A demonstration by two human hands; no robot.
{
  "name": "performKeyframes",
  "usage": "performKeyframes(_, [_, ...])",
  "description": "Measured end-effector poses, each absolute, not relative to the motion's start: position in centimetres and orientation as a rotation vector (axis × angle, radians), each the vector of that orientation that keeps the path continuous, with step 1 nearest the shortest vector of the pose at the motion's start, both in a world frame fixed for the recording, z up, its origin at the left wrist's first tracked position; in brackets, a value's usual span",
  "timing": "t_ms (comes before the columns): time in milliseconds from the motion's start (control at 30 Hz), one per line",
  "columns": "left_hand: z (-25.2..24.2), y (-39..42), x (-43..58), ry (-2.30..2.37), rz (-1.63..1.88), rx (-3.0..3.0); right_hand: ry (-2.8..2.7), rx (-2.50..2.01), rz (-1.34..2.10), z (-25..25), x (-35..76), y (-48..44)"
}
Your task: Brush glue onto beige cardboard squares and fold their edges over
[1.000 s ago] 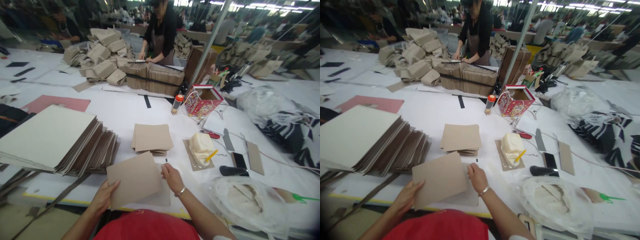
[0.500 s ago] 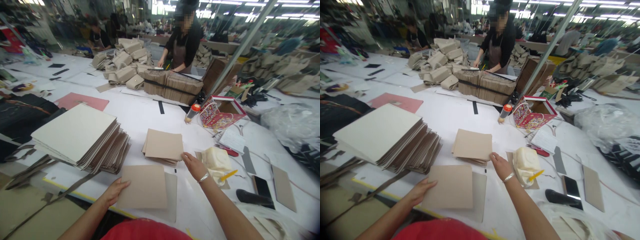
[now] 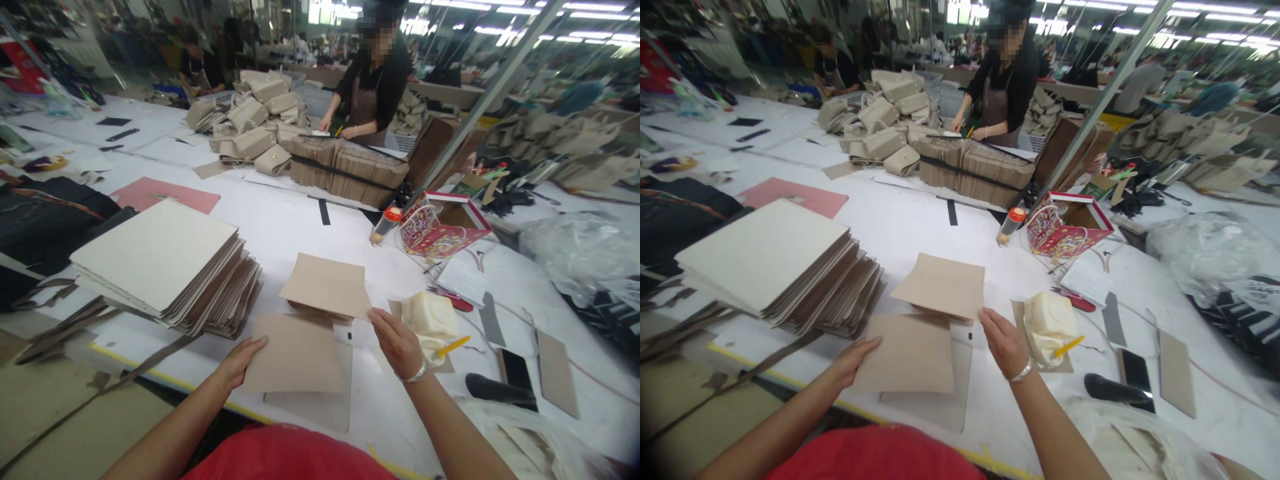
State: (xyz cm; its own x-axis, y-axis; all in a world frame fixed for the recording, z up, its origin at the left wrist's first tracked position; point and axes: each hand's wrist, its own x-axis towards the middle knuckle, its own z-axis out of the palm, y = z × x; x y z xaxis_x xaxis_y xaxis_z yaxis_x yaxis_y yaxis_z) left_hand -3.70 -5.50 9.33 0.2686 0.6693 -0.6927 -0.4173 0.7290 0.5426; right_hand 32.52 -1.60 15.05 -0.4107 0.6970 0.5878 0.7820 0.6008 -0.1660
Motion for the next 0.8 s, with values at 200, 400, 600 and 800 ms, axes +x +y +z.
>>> performKeyframes(200, [8.0,-4.2,-3.2,1.094,0.803,0.192,-2.451,-1.083,0.241,11.7,29.9,-10.9])
performKeyframes(400, [5.6,-5.9,-4.0,1.107,0.817,0.217,-2.49,-1.166,0.451,9.1,29.5,-13.5])
performKeyframes(600, [5.4,-6.8,-4.9,1.047,0.812,0.232,-2.615,-1.048,0.446,10.5,29.2,-14.0])
performKeyframes(800, [5.6,-7.5,-5.6,1.027,0.811,0.222,-2.568,-1.129,0.549,12.0,28.2,-14.6])
